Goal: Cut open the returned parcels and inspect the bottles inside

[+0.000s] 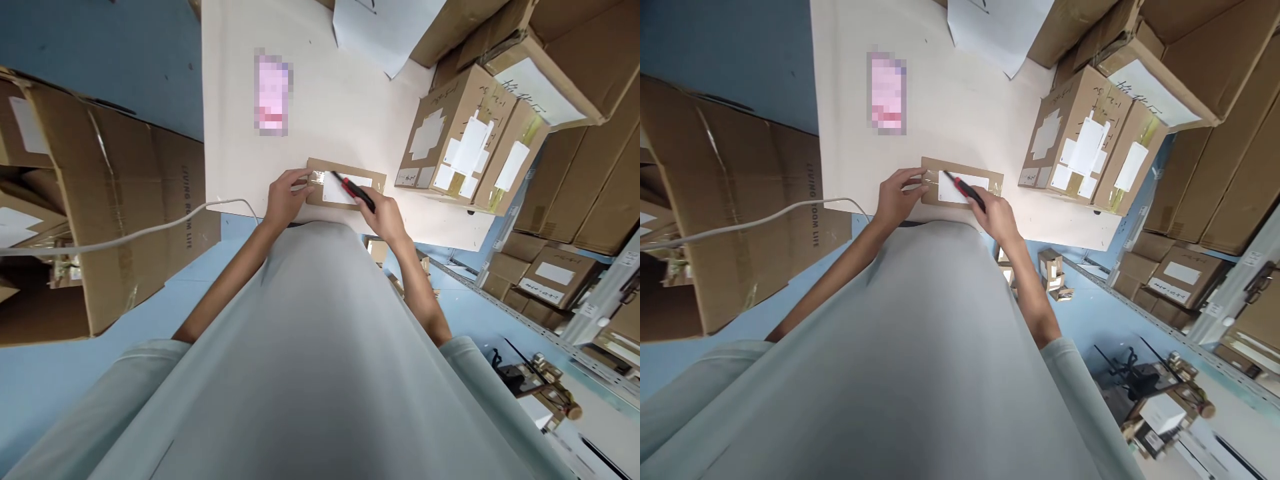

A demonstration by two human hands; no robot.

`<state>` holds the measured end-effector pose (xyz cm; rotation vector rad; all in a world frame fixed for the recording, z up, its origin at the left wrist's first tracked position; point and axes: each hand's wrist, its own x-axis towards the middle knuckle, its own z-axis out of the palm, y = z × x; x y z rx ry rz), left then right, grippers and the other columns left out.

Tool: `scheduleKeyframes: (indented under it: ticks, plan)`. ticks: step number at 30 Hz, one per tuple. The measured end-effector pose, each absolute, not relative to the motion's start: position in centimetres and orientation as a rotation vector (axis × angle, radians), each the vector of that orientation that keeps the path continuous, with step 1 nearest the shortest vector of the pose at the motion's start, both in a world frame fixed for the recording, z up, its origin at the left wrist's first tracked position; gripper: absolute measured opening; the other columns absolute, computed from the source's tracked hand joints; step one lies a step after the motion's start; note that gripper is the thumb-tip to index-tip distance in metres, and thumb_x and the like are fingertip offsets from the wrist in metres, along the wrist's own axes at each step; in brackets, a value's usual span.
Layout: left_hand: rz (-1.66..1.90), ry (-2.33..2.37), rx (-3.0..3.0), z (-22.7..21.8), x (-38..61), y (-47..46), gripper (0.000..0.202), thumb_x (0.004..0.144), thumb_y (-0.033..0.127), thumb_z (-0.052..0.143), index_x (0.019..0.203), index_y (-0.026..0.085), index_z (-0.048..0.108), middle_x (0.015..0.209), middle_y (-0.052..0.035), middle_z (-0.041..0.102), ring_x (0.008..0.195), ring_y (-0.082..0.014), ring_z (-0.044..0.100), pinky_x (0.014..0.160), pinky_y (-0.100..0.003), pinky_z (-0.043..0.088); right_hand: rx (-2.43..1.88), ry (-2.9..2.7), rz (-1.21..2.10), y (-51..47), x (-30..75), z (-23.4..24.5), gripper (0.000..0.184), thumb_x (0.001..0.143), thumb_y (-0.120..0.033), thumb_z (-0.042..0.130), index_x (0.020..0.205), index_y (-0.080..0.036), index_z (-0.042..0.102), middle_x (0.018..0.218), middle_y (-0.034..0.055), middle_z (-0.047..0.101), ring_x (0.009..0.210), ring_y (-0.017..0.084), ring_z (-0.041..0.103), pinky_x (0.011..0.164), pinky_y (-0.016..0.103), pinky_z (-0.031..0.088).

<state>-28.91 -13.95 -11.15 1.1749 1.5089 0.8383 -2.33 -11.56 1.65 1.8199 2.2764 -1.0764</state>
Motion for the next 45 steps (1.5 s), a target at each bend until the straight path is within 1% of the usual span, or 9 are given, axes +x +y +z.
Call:
scheduleKeyframes:
  ticks: [3, 7, 12, 16, 21, 27, 33, 38, 45]
  plan:
    - [0.863, 1.475, 1.132, -11.4, -29.0, -13.9, 0.046, 0.102, 0.055, 0.078, 0.139, 0.028, 0.079, 0.148, -0.0114, 0.074, 0.125, -0.028, 0.079, 0.104, -0.044, 0.072, 1.498, 2.292, -0.994, -9.9, -4.7, 2.5, 0.049, 0.12, -0.04, 0.044, 0.159, -0.018, 0.064, 0.136, 0.0142, 0.083, 0.115, 0.034, 0.077, 0.095, 0.036, 0.054]
    - [0.908, 1.437, 1.102, -12.0, -28.9, -14.0, 0.051, 0.099, 0.058, 0.081, 0.14, 0.027, 0.079, 0.148, -0.0115, 0.074, 0.127, -0.0289, 0.078, 0.105, -0.043, 0.071, 1.299, 2.28, -0.827, -8.3, -6.0, 3.1, 0.049, 0.12, -0.036, 0.04, 0.16, -0.018, 0.063, 0.135, 0.0151, 0.082, 0.11, 0.034, 0.076, 0.089, 0.037, 0.05]
    - [0.958, 1.387, 1.084, -12.9, -28.8, -14.1, 0.052, 0.1, 0.058, 0.082, 0.142, 0.028, 0.078, 0.15, -0.0114, 0.071, 0.129, -0.0294, 0.076, 0.106, -0.043, 0.07, 1.192, 2.291, -0.744, -7.2, -6.1, 3.5, 0.051, 0.122, -0.039, 0.034, 0.161, -0.02, 0.061, 0.135, 0.0146, 0.082, 0.111, 0.035, 0.075, 0.085, 0.038, 0.048]
    - [0.989, 1.386, 1.065, -13.2, -28.7, -14.1, 0.054, 0.099, 0.062, 0.083, 0.14, 0.028, 0.079, 0.146, -0.0103, 0.074, 0.125, -0.0281, 0.076, 0.103, -0.042, 0.07, 1.138, 2.297, -0.703, -6.9, -6.2, 3.5, 0.053, 0.123, -0.041, 0.031, 0.161, -0.02, 0.061, 0.133, 0.0148, 0.082, 0.11, 0.035, 0.074, 0.086, 0.038, 0.047]
    - [1.008, 1.383, 1.071, -13.5, -28.6, -14.0, 0.057, 0.096, 0.065, 0.085, 0.139, 0.027, 0.08, 0.145, -0.0101, 0.074, 0.124, -0.0275, 0.076, 0.103, -0.04, 0.07, 1.085, 2.285, -0.601, -6.7, -7.0, 3.5, 0.054, 0.124, -0.041, 0.027, 0.164, -0.019, 0.056, 0.131, 0.0177, 0.079, 0.108, 0.034, 0.075, 0.088, 0.039, 0.048]
    - [0.986, 1.401, 1.082, -13.4, -28.8, -14.0, 0.052, 0.098, 0.058, 0.085, 0.14, 0.028, 0.08, 0.147, -0.0103, 0.074, 0.123, -0.0265, 0.077, 0.103, -0.04, 0.07, 0.997, 2.23, -0.489, -6.4, -7.8, 4.4, 0.054, 0.124, -0.037, 0.026, 0.168, -0.017, 0.049, 0.128, 0.0228, 0.079, 0.109, 0.036, 0.075, 0.09, 0.041, 0.049]
    - [0.977, 1.41, 1.092, -13.3, -28.9, -13.9, 0.047, 0.098, 0.045, 0.085, 0.141, 0.026, 0.08, 0.146, -0.0105, 0.075, 0.121, -0.0263, 0.078, 0.102, -0.041, 0.071, 0.939, 2.195, -0.447, -6.0, -6.8, 4.6, 0.053, 0.123, -0.033, 0.026, 0.167, -0.015, 0.049, 0.127, 0.0248, 0.08, 0.109, 0.037, 0.076, 0.09, 0.043, 0.05]
    - [0.956, 1.424, 1.073, -13.5, -28.9, -13.9, 0.046, 0.098, 0.038, 0.083, 0.143, 0.027, 0.078, 0.148, -0.0107, 0.073, 0.122, -0.0265, 0.079, 0.108, -0.044, 0.069, 0.982, 2.121, -0.392, -6.2, -2.2, 5.2, 0.051, 0.121, -0.026, 0.03, 0.166, -0.016, 0.051, 0.127, 0.0252, 0.08, 0.107, 0.037, 0.077, 0.088, 0.042, 0.047]
    - [0.938, 1.433, 1.072, -13.1, -29.2, -14.0, 0.049, 0.096, 0.04, 0.085, 0.144, 0.027, 0.078, 0.152, -0.0112, 0.071, 0.123, -0.0265, 0.079, 0.105, -0.041, 0.07, 1.127, 1.999, -0.327, -7.9, 5.7, 6.6, 0.051, 0.123, -0.037, 0.031, 0.165, -0.021, 0.056, 0.126, 0.0217, 0.081, 0.102, 0.035, 0.076, 0.078, 0.038, 0.04]
